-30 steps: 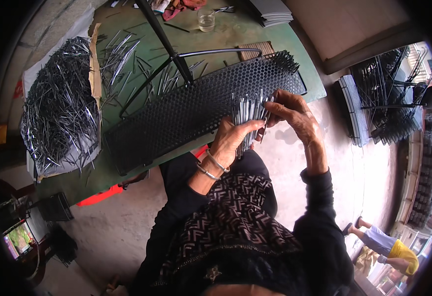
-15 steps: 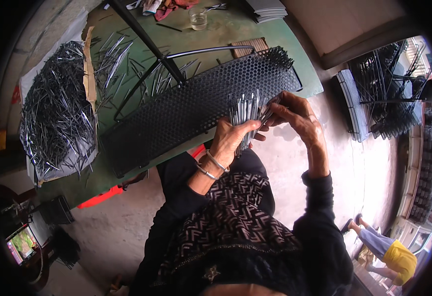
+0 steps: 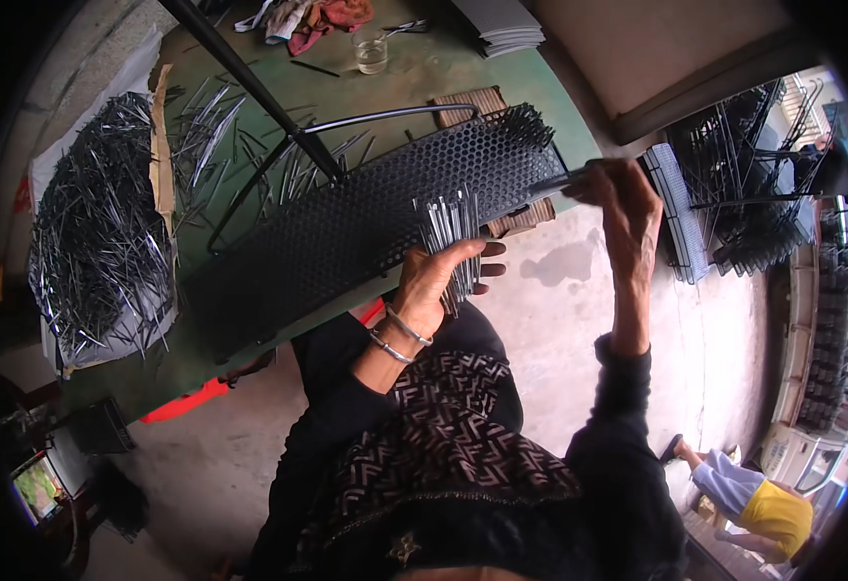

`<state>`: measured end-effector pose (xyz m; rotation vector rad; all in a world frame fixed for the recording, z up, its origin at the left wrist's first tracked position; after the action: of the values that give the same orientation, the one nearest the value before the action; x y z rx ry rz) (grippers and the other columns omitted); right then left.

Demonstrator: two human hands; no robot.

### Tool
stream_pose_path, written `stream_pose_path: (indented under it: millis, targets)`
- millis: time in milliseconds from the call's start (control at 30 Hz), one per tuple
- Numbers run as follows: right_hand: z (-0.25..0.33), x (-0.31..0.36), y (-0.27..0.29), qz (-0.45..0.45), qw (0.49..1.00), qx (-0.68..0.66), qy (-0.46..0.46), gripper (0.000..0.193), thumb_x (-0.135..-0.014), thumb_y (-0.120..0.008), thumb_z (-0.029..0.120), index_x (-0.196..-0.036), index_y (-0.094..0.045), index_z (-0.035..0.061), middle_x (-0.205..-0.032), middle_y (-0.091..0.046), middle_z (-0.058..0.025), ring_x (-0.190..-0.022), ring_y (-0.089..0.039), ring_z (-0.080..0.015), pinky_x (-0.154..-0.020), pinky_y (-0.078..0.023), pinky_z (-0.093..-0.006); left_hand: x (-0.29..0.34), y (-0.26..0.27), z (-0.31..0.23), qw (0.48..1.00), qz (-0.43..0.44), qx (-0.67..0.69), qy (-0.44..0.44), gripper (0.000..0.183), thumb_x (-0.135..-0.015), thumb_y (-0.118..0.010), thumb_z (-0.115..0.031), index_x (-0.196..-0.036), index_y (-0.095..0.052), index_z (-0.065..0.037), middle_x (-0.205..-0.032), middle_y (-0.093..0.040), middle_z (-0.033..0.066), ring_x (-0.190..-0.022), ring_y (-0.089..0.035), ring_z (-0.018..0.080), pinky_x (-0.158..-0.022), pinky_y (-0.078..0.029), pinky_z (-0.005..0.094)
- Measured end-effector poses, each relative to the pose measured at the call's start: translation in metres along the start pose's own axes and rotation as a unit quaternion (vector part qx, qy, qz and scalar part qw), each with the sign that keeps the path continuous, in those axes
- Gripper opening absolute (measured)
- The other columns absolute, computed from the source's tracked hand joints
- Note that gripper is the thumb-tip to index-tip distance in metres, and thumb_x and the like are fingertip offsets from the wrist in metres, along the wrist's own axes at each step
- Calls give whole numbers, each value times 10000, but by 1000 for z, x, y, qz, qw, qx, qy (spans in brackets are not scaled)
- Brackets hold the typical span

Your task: Inserting metal rods into a perforated metal panel to assemble a mesh structure.

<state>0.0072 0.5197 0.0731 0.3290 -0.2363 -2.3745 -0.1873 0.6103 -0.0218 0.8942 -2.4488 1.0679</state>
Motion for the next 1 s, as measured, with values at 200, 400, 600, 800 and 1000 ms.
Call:
stream_pose_path:
  millis: [200, 400, 600, 800, 1000]
  targets:
    - [-16, -39, -8, -70, 995, -4, 73, 151, -933, -575, 66, -1007, -622, -57, -865, -693, -117, -791, -691, -170, -739, -556, -270, -5, -5, 20, 990, 68, 110, 55, 327, -859, -651, -189, -1090, -568, 28, -1067, -653, 219, -926, -676, 350, -747, -594, 427]
    - [-42, -67, -27, -80, 988, 97, 93, 155, -923, -597, 90, -1012, -633, -32, -845, -694, -94, -753, -679, -142, -697, -534, -255, -2, -7, 21, 986, 73, 135, 64, 294, -894, -613, -183, -1107, -563, 14, -1047, -649, 210, -939, -670, 343, -753, -591, 438]
    - [-45, -75, -32, -89, 983, 136, 86, 163, -923, -601, 116, -1017, -639, -11, -830, -700, -78, -729, -678, -127, -677, -519, -243, -2, -3, 18, 987, 66, 137, 46, 278, -882, -627, -164, -1093, -574, 10, -925, -663, 156, -849, -684, 286, -724, -594, 418]
    - [-43, -74, -35, -94, 977, 169, 91, 156, -921, -602, 111, -1012, -636, -11, -825, -704, -81, -745, -684, -129, -688, -525, -243, -1, 1, 19, 987, 53, 144, 39, 231, -872, -636, -153, -1039, -587, -1, -870, -663, 135, -785, -683, 250, -696, -597, 396]
    - [-43, -74, -40, -72, 969, 200, 124, 165, -930, -578, 120, -1008, -627, -18, -809, -707, -92, -757, -687, -136, -690, -527, -261, 1, 1, 15, 990, 51, 135, 11, 274, -844, -667, -164, -1000, -639, 59, -851, -686, 157, -736, -697, 248, -683, -601, 358]
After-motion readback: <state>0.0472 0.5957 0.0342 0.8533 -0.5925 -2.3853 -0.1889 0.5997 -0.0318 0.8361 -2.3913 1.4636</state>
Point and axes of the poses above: each hand's wrist, its own x-axis away from the middle knuckle, its own y-axis out of the back of the hand, z = x × y, the point moved 6 cm from there along -x, towards the middle knuckle
